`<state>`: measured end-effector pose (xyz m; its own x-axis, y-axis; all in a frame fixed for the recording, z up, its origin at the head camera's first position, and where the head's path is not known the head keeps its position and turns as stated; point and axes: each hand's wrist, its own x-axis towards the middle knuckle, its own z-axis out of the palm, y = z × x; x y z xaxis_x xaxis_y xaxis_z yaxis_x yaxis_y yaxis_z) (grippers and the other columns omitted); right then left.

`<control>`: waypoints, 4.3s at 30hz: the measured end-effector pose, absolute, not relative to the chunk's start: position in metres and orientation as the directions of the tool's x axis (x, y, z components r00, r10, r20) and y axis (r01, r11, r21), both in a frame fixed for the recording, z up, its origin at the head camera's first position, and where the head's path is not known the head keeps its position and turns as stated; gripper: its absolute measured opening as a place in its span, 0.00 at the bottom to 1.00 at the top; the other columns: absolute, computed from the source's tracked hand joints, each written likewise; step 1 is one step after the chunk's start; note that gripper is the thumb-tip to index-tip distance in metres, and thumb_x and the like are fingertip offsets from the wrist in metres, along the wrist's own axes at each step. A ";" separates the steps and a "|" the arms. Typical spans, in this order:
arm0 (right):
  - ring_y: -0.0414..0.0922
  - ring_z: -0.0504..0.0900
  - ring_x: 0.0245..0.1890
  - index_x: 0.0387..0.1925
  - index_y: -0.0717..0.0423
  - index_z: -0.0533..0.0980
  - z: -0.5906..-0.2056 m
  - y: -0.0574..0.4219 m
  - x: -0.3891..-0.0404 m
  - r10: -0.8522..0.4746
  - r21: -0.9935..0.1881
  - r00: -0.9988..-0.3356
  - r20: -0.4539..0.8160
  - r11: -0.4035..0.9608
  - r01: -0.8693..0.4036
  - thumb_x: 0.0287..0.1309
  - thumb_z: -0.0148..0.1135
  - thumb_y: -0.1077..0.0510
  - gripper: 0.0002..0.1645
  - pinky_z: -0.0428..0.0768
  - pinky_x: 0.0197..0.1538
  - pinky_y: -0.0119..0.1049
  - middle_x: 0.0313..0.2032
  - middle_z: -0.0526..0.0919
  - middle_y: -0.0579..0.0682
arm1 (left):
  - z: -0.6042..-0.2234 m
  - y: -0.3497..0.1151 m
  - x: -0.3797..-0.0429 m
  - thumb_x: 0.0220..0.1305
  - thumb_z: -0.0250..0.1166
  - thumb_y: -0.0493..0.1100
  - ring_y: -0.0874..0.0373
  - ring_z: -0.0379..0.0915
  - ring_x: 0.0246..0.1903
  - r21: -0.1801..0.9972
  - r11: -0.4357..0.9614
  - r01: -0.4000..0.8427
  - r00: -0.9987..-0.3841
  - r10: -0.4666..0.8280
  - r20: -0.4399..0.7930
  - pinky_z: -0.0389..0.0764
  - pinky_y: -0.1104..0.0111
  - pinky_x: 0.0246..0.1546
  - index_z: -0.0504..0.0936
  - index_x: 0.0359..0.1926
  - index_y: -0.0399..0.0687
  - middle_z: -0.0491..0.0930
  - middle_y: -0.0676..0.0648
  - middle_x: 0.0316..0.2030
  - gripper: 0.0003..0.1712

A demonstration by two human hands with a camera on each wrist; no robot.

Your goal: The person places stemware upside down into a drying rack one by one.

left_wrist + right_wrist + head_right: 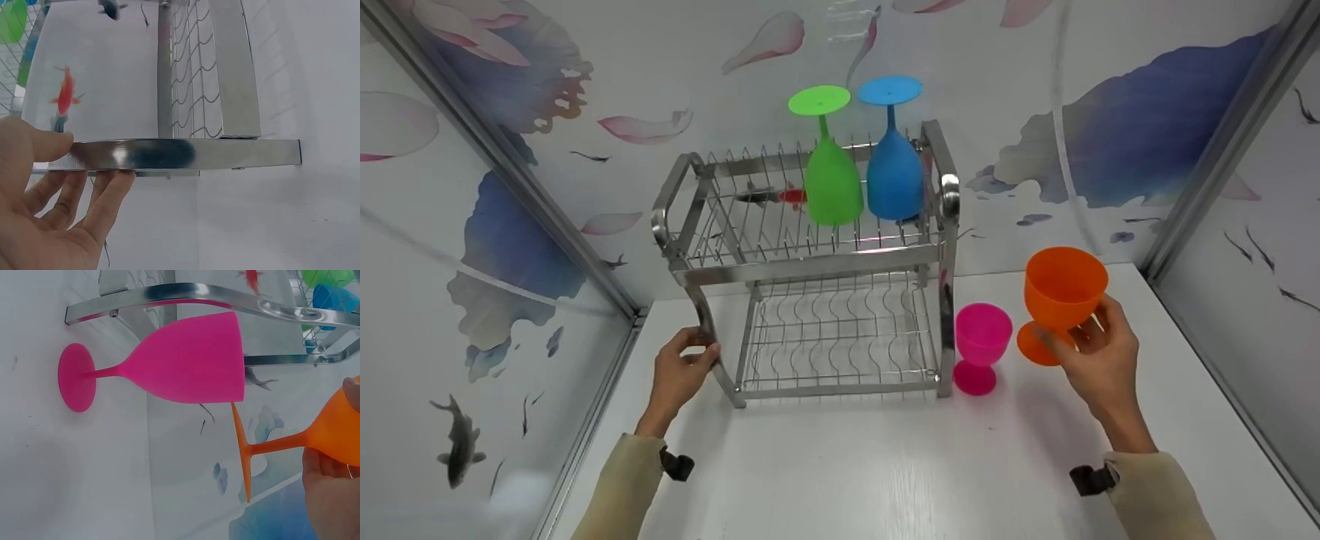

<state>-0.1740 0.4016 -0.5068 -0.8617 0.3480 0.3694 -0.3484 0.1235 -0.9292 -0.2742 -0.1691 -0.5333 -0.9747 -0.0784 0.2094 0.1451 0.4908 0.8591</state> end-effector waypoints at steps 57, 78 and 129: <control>0.36 0.84 0.57 0.70 0.45 0.78 -0.457 0.227 -0.160 -0.185 -0.700 -0.828 0.529 0.457 -0.549 0.43 0.86 0.71 0.50 0.86 0.54 0.25 0.60 0.85 0.44 | -0.449 -0.077 -0.195 0.64 0.77 0.53 0.55 0.82 0.62 0.838 0.255 0.482 -0.837 0.417 0.354 0.85 0.61 0.64 0.76 0.72 0.54 0.78 0.53 0.68 0.37; 0.54 0.82 0.63 0.69 0.50 0.79 -0.449 0.204 -0.168 -0.310 -0.480 -0.767 0.562 0.633 -0.608 0.40 0.88 0.70 0.51 0.91 0.52 0.48 0.64 0.82 0.53 | -0.449 -0.063 -0.194 0.63 0.79 0.53 0.53 0.83 0.61 0.839 0.225 0.495 -0.812 0.462 0.356 0.88 0.64 0.56 0.72 0.77 0.59 0.76 0.53 0.68 0.44; 0.47 0.76 0.70 0.78 0.59 0.61 -0.502 0.167 -0.151 -0.045 -0.825 -0.946 0.320 -0.505 -0.255 0.78 0.55 0.68 0.32 0.76 0.74 0.41 0.71 0.73 0.53 | -0.450 -0.067 -0.197 0.55 0.77 0.47 0.52 0.86 0.54 0.858 0.161 0.488 -0.820 0.421 0.388 0.92 0.63 0.47 0.71 0.65 0.51 0.78 0.49 0.60 0.38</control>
